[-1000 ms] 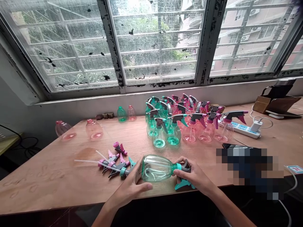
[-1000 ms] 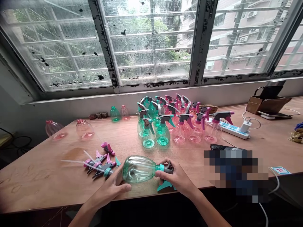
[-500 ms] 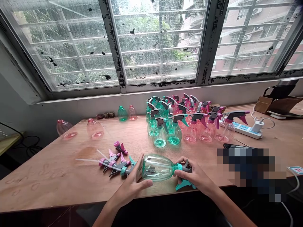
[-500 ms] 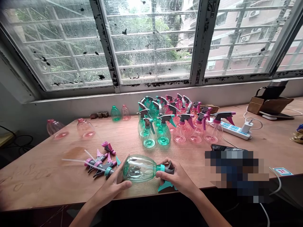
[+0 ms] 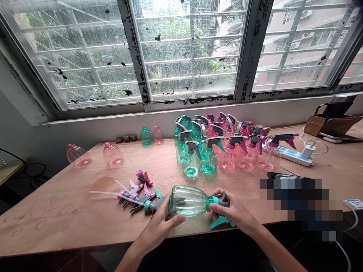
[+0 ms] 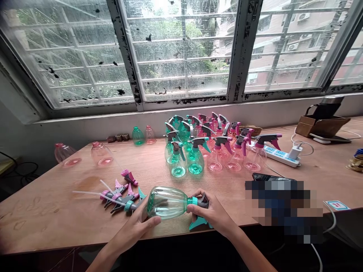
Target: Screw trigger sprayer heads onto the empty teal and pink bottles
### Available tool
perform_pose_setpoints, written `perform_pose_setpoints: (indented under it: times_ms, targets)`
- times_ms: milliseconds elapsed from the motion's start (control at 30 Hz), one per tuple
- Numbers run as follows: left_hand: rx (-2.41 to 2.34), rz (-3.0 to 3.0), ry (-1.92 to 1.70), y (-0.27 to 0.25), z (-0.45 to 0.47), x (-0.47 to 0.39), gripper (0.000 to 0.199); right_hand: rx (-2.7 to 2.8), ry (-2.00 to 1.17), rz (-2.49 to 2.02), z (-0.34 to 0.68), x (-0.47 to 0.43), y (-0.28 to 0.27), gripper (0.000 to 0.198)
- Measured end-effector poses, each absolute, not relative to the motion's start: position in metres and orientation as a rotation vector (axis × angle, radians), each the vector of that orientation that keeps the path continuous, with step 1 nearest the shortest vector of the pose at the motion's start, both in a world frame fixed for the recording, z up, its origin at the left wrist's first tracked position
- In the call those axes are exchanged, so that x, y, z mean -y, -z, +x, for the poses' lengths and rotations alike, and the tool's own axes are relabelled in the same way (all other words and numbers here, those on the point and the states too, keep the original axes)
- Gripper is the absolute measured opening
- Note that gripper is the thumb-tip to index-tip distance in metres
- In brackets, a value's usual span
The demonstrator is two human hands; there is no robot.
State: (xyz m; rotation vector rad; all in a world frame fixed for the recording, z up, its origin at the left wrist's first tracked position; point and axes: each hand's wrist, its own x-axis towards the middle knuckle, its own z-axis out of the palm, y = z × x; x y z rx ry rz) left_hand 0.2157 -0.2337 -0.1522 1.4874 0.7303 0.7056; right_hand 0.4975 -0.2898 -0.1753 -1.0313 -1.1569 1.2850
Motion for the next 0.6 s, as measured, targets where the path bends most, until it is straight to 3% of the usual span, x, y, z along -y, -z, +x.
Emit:
perform_pose_setpoints:
  times_ms: [367,467,600]
  targets:
    - [-0.704,1.483,-0.685,0.1538,0.2129,0.2327,0.121,1.148,-1.297,-1.019,0.4985,0.2907,0.1756,0.047]
    - [-0.694,1.458,-0.662,0.1527,0.2131,0.2319,0.113,1.151,-1.299,-1.02,0.4984,0.2906,0.1752,0.047]
    - [-0.659,1.467,-0.656,0.1526,0.2106,0.2318,0.118,1.145,-1.302,-1.011,0.4992,0.2896,0.1757,0.047]
